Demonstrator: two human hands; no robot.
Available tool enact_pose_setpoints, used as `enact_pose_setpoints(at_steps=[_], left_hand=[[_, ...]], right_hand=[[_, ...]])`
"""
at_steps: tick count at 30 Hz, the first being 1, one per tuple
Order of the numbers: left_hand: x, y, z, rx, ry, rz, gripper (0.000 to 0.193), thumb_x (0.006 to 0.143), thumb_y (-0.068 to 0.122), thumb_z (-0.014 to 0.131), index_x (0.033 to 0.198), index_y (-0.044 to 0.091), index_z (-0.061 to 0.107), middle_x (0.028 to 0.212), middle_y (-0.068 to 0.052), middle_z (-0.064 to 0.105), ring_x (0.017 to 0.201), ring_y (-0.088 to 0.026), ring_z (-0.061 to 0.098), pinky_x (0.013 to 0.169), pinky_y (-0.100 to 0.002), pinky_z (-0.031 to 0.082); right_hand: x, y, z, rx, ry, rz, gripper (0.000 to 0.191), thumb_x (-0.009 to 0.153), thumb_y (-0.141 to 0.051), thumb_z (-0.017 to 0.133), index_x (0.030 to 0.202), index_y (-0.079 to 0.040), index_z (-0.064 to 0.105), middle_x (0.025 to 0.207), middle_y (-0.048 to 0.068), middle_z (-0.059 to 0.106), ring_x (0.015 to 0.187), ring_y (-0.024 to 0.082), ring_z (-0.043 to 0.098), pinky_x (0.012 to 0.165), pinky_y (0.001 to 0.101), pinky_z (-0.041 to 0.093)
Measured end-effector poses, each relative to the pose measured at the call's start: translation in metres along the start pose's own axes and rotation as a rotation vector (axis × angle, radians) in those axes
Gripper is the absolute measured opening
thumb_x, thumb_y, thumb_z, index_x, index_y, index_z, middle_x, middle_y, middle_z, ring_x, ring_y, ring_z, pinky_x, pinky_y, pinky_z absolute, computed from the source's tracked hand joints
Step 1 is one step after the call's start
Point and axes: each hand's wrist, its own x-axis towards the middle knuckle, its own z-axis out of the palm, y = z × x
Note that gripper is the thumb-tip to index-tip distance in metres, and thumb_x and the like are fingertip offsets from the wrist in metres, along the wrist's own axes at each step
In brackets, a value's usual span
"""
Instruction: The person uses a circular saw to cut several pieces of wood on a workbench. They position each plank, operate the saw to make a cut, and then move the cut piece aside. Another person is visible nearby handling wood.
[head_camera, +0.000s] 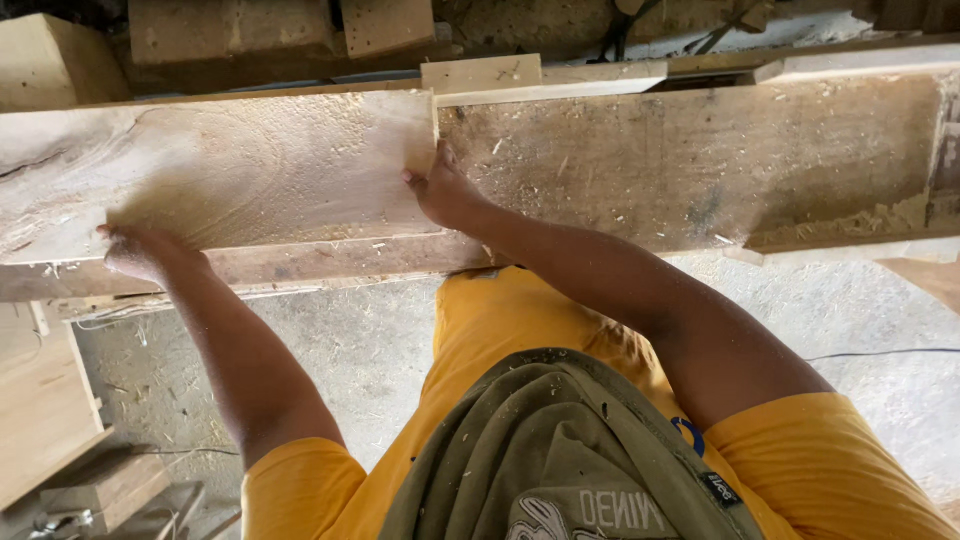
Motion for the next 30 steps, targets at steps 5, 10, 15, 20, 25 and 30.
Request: enact_pose_setpoints(at_steps=[5,10,15,20,25,30], left_hand=[[-0.002,0.000,0.003,-0.013,0.023,-0.019,0.057,0.110,0.048,0.038,0.137,-0.002,0.040,0.121,-0.017,0.062,0.103,-0.022,0.066,0.089,-0.035,0.064],[-0.129,-0.026,0.023,0.146,0.215,0.742,0.049,0.119,0.031,0.050,0.157,0.005,0.031,0.152,-0.018,0.035,0.136,-0.028,0.051,0.115,-0.045,0.050],[-0.412,-0.060,0.076,-0.173,-0.653,1.156,0.063,0.117,0.034,0.056,0.163,0.003,0.025,0.170,-0.020,0.028,0.157,-0.039,0.041,0.133,-0.055,0.039],[-0.663,-0.045,0.097,-0.271,-1.533,1.263,0.044,0.111,0.026,0.055,0.147,0.000,0.050,0.144,-0.019,0.059,0.138,-0.032,0.055,0.118,-0.045,0.046],[-0.895,-0.045,0.139,-0.445,-1.974,0.593,0.064,0.112,0.033,0.053,0.159,-0.002,0.028,0.155,-0.015,0.047,0.143,-0.026,0.049,0.121,-0.042,0.038],[-1.116,-0.007,0.229,-0.117,-1.764,0.678,0.079,0.109,0.055,0.055,0.145,-0.014,0.044,0.136,-0.026,0.060,0.113,-0.028,0.061,0.098,-0.043,0.054]], right_hand=[[-0.030,0.069,-0.044,-0.084,-0.069,-0.347,0.068,0.108,-0.039,0.053,0.149,0.003,0.019,0.157,0.024,0.027,0.143,0.040,0.033,0.117,0.0467,0.031],[-0.145,0.224,-0.102,-0.458,-0.012,-1.130,0.034,0.106,-0.027,0.061,0.132,-0.006,0.057,0.134,0.013,0.062,0.124,0.028,0.061,0.105,0.0421,0.052],[-0.324,0.377,-0.140,0.457,0.261,0.339,0.042,0.095,-0.033,0.064,0.131,-0.011,0.064,0.110,0.006,0.076,0.090,0.028,0.076,0.084,0.0394,0.061],[-0.469,0.492,-0.161,0.355,0.776,0.730,0.044,0.094,-0.048,0.066,0.115,-0.012,0.080,0.096,0.016,0.080,0.081,0.022,0.072,0.078,0.0408,0.058],[-0.599,0.588,-0.167,0.786,0.923,0.757,0.046,0.091,-0.043,0.071,0.119,-0.007,0.074,0.101,0.012,0.079,0.080,0.022,0.075,0.079,0.0398,0.060],[-0.731,0.669,-0.143,0.977,1.238,0.788,0.047,0.098,-0.040,0.066,0.126,-0.002,0.071,0.109,0.012,0.078,0.088,0.023,0.076,0.081,0.0373,0.058]])
